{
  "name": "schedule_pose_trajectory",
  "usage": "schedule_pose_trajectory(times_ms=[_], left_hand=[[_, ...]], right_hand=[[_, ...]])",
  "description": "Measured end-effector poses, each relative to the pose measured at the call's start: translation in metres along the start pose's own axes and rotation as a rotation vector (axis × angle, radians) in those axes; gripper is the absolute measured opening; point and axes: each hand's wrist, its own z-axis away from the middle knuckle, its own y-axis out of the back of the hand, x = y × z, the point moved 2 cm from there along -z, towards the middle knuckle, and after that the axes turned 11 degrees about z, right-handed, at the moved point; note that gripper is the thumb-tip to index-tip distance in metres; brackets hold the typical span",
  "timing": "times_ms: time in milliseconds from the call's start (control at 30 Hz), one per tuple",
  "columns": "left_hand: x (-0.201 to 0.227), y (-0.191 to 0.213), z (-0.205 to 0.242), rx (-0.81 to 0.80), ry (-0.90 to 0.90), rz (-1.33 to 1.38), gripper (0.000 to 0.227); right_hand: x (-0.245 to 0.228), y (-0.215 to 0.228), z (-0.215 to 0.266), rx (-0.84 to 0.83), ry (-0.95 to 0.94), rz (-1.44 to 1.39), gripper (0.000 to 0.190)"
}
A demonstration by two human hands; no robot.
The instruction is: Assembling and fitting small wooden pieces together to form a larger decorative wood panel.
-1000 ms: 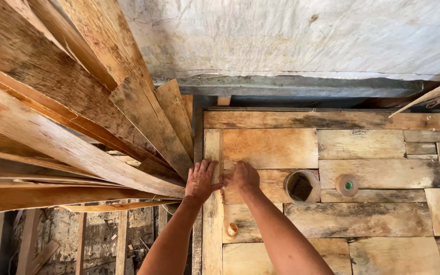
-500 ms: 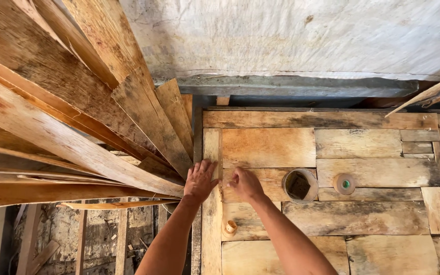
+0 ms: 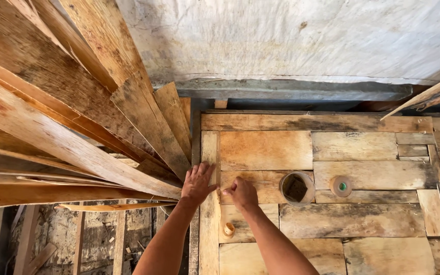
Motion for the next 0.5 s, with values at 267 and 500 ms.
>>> schedule_pose_trajectory(times_ms=[267, 500], left_hand=[[0.001, -0.002, -0.002, 0.023, 0.005, 0.001, 0.094], [-0.005, -0.01, -0.004, 0.043, -0.015, -0.035, 0.101]], right_hand=[[0.006, -0.005, -0.005, -0.021, -0.015, -0.025, 0.035], [0.009, -0.006, -0.007, 0.063, 0.059, 0.011, 0.039]])
